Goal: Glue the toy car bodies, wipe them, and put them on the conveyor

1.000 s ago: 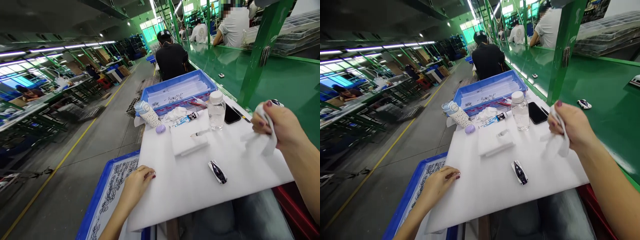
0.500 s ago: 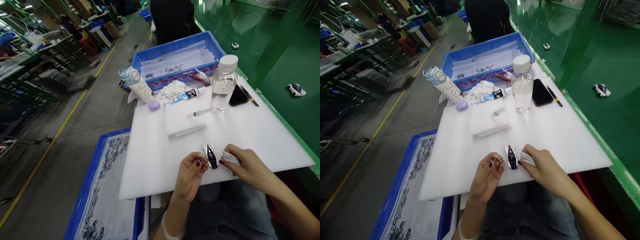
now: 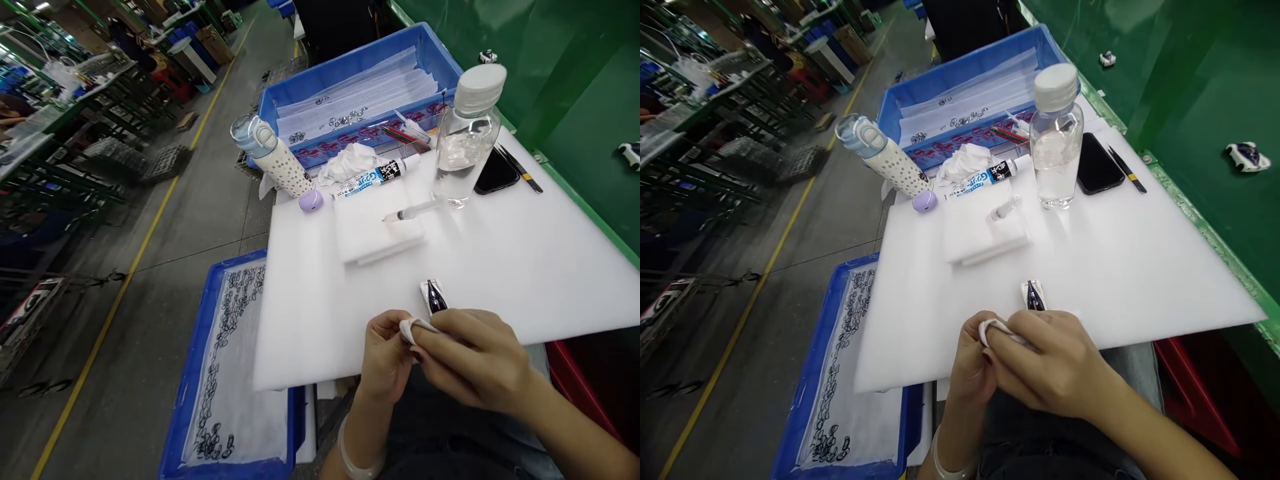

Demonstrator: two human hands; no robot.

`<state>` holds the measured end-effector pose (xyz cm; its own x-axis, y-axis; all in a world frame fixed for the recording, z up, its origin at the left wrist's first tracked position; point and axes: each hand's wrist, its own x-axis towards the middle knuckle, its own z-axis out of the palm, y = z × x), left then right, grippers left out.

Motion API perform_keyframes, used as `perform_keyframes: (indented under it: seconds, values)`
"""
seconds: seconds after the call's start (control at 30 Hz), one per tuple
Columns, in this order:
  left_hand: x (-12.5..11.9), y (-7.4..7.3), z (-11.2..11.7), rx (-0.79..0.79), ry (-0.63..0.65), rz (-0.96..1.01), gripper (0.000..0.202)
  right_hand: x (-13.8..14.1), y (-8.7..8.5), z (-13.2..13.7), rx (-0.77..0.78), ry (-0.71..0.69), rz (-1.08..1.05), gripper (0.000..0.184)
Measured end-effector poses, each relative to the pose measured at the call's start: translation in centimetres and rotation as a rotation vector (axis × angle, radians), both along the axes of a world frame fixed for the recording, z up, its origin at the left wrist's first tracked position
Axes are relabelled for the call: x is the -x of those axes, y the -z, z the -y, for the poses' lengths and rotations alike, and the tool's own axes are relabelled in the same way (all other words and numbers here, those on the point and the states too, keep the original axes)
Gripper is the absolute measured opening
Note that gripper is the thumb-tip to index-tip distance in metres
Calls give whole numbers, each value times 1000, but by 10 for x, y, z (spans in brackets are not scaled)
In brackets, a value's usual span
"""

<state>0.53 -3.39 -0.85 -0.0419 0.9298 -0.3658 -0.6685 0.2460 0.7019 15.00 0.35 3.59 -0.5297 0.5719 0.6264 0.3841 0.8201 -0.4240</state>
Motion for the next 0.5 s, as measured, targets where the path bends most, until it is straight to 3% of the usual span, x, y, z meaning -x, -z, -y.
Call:
perform_keyframes:
  seconds: [0.13, 0.2, 0.3, 0.5]
  values:
    - [-3, -3, 0, -29, 7, 114, 30, -16, -12, -3, -49, -1, 102, 15]
    - [-3, -5, -1, -31, 5, 125, 27, -16, -15, -2, -62, 33, 103, 16]
    - [-3, -7, -2, -28, -16, 132, 22, -9, -14, 1, -48, -25, 122, 11]
    - [-3, -6, -4, -47, -24, 127, 24, -12, -21, 4, -7, -55, 181, 19]
